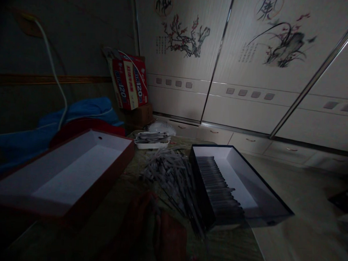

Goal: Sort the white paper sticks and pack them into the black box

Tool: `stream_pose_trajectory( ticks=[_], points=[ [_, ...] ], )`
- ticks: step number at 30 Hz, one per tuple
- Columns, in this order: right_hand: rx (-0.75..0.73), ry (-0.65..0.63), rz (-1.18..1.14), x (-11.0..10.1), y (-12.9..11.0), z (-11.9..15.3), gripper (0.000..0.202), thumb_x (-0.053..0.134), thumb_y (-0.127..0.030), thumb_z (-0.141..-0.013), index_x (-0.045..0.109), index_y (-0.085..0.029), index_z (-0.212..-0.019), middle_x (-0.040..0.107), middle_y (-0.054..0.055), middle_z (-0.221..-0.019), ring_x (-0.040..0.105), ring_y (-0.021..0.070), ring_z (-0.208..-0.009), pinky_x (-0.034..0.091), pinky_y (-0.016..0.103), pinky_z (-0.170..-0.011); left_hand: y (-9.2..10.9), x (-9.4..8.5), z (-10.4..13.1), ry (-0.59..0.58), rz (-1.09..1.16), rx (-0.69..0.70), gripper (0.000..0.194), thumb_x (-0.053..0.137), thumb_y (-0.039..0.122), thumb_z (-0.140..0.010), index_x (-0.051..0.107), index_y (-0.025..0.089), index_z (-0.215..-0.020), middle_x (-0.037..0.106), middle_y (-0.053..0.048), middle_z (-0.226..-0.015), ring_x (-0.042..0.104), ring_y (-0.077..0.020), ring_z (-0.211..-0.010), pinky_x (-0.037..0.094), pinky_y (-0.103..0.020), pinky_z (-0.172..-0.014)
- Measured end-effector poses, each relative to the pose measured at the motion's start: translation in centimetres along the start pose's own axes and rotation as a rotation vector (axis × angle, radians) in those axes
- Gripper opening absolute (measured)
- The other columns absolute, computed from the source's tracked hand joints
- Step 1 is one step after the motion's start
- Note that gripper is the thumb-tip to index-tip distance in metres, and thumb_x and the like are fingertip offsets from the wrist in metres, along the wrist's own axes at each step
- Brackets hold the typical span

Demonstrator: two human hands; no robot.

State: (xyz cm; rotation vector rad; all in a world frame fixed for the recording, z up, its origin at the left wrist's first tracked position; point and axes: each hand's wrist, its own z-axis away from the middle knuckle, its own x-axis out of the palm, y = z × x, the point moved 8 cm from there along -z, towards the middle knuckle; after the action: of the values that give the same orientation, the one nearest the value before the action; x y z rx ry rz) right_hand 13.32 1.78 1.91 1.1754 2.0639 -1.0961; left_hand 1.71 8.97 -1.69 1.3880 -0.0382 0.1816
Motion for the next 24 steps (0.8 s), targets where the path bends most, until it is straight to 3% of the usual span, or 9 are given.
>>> stream_pose_trajectory(
  ticks=[8, 13, 16, 20, 24],
  points=[
    [0.329, -0.114, -0.52, 1.3, 1.4, 0.4, 0.035, 0.03, -0.038, -0.091, 0.056, -0.018, -0.076, 0.056, 0.001, -0.061, 0.053, 0.0128, -0.054, 0.037, 0.021, -0.052, 0.5, 0.8, 0.3, -0.083, 0.049, 0.03, 0.029, 0.056, 0.044, -0.069, 0.061, 0.016, -0.067, 0.06, 0.0, -0.064, 0.054, -0.0145, -0.062, 0.043, -0.025, -0.061],
    [0.618, -0.116, -0.903, 3.0, 2.7, 1.1, 0.041, 0.043, -0.054, -0.081, 0.051, -0.017, -0.063, 0.044, -0.003, -0.057, 0.041, 0.0107, -0.053, 0.032, 0.02, -0.048, -0.1, 1.1, -0.1, -0.104, 0.073, 0.018, 0.029, 0.057, 0.045, -0.068, 0.059, 0.016, -0.064, 0.053, 0.002, -0.055, 0.047, -0.0116, -0.052, 0.04, -0.022, -0.051],
    [0.718, -0.142, -1.14, 4.2, 3.1, 1.5, 0.045, 0.051, -0.059, -0.074, 0.044, -0.018, -0.058, 0.034, -0.006, -0.054, 0.03, 0.0076, -0.049, 0.027, 0.019, -0.046, -0.1, 1.5, 0.1, -0.137, 0.12, -0.005, 0.035, 0.056, 0.05, -0.067, 0.058, 0.016, -0.062, 0.051, 0.003, -0.051, 0.043, -0.0099, -0.045, 0.038, -0.022, -0.045],
    [0.781, -0.227, -1.273, 5.2, 2.9, 1.6, 0.047, 0.05, -0.063, -0.072, 0.045, -0.017, -0.061, 0.024, -0.01, -0.048, 0.017, 0.0056, -0.043, 0.014, 0.018, -0.04, 1.4, 1.5, 0.8, -0.127, 0.09, -0.025, 0.04, 0.057, 0.056, -0.064, 0.061, 0.016, -0.063, 0.054, 0.001, -0.048, 0.047, -0.0113, -0.043, 0.039, -0.023, -0.043],
    [0.654, -0.16, -1.089, 2.3, 2.5, -0.4, 0.045, 0.05, -0.058, -0.075, 0.048, -0.016, -0.059, 0.032, -0.007, -0.052, 0.027, 0.0066, -0.048, 0.023, 0.018, -0.044, 3.1, 1.0, 0.9, -0.09, 0.076, 0.025, 0.04, 0.061, 0.054, -0.062, 0.067, 0.016, -0.069, 0.067, -0.006, -0.064, 0.06, -0.0187, -0.06, 0.047, -0.027, -0.056]
  ],
)
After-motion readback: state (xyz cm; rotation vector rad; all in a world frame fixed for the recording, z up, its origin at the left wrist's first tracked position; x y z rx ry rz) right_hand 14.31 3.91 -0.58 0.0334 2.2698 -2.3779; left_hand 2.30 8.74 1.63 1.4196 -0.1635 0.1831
